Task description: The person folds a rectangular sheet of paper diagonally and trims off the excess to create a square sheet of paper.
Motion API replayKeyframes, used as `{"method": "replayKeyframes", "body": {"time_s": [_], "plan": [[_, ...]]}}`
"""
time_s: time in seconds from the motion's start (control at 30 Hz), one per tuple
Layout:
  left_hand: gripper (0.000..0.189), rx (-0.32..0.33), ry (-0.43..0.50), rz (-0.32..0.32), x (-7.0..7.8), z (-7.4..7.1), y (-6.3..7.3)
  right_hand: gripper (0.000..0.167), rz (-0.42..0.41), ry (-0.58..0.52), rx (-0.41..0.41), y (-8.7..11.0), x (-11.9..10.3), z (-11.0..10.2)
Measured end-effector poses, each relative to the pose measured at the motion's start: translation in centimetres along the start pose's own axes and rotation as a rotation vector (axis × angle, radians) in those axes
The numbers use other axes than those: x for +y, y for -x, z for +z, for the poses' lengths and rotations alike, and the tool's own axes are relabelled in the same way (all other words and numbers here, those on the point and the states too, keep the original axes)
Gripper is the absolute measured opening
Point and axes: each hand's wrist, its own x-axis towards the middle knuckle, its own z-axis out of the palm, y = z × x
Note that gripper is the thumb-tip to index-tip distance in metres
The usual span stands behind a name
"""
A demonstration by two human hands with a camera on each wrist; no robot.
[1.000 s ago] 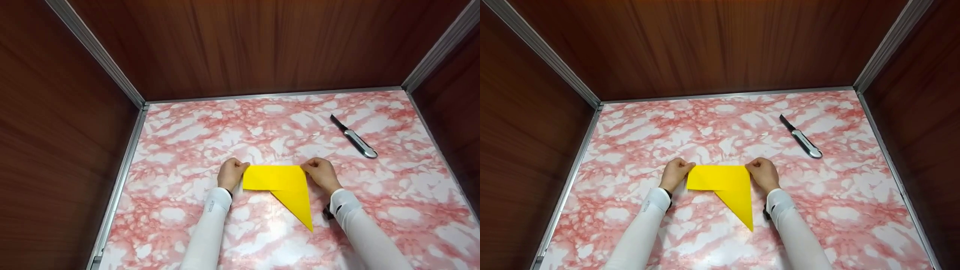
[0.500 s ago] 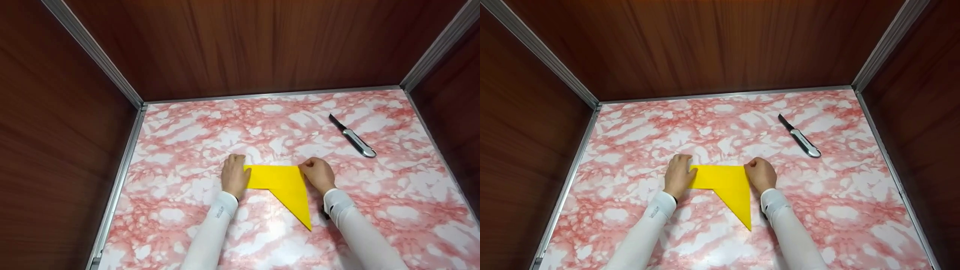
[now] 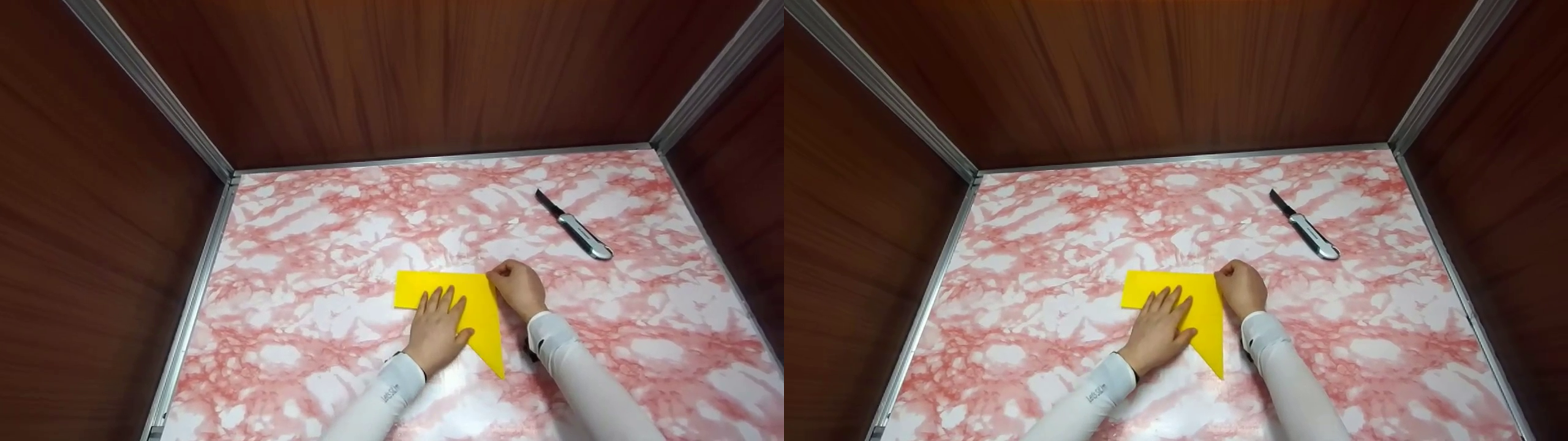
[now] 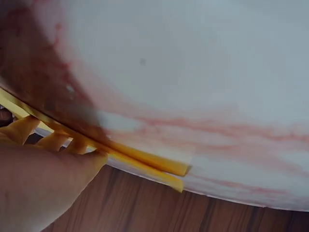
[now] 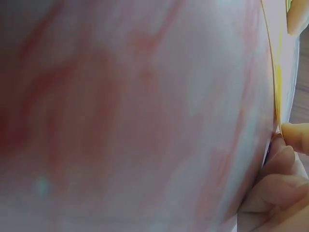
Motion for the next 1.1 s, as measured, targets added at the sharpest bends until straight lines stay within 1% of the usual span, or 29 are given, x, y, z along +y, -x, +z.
{"method": "replayKeyframes", "body": {"time_s": [0.07,0.13,0.2,0.27,0.3,0.37,0.43,0.47,0.53,0.63,0.8,0.9,1.0,1.1], "plan": [[0.064,0.004,0.010,0.003,0.0,0.1,0.0,0.020,-0.015,0.009,0.009,0.1,0.0,-0.3],[0.064,0.009,0.017,0.011,0.0,0.2,0.0,0.019,-0.069,0.041,0.029,0.3,0.1,-0.7],[0.064,0.014,0.015,0.016,0.0,0.3,0.0,0.018,-0.170,0.100,0.051,0.7,0.1,-1.1],[0.064,0.012,0.006,0.015,0.1,0.2,0.0,0.020,-0.321,0.195,0.042,1.2,0.1,-1.4],[0.064,0.011,0.000,0.013,0.1,0.2,-0.1,0.022,-0.407,0.248,0.022,1.4,0.1,-1.6],[0.064,0.001,-0.014,0.005,0.1,0.2,-0.1,0.029,-0.561,0.353,-0.042,1.9,0.3,-1.8],[0.064,-0.008,-0.019,-0.002,0.1,0.2,-0.1,0.036,-0.669,0.451,-0.123,2.4,0.7,-1.9],[0.064,-0.010,-0.020,-0.003,0.1,0.2,-0.1,0.040,-0.693,0.491,-0.160,2.6,0.8,-1.9],[0.065,-0.013,-0.023,-0.005,0.1,0.2,-0.1,0.045,-0.708,0.551,-0.213,3.0,1.2,-1.9],[0.065,-0.017,-0.039,-0.010,0.1,0.2,0.0,0.050,-0.698,0.600,-0.234,3.4,1.6,-1.8],[0.064,-0.052,-0.100,-0.028,0.4,-0.3,0.2,0.052,-0.722,0.634,-0.214,3.7,1.7,-1.6],[0.062,-0.074,-0.121,-0.035,0.5,-0.6,0.1,0.051,-0.719,0.651,-0.205,3.9,1.7,-1.5],[0.061,-0.086,-0.135,-0.037,0.5,-0.8,0.1,0.050,-0.714,0.662,-0.196,4.2,1.7,-1.4],[0.061,-0.091,-0.157,-0.032,0.5,-0.9,0.1,0.049,-0.738,0.662,-0.175,4.4,1.7,-1.2]]}}
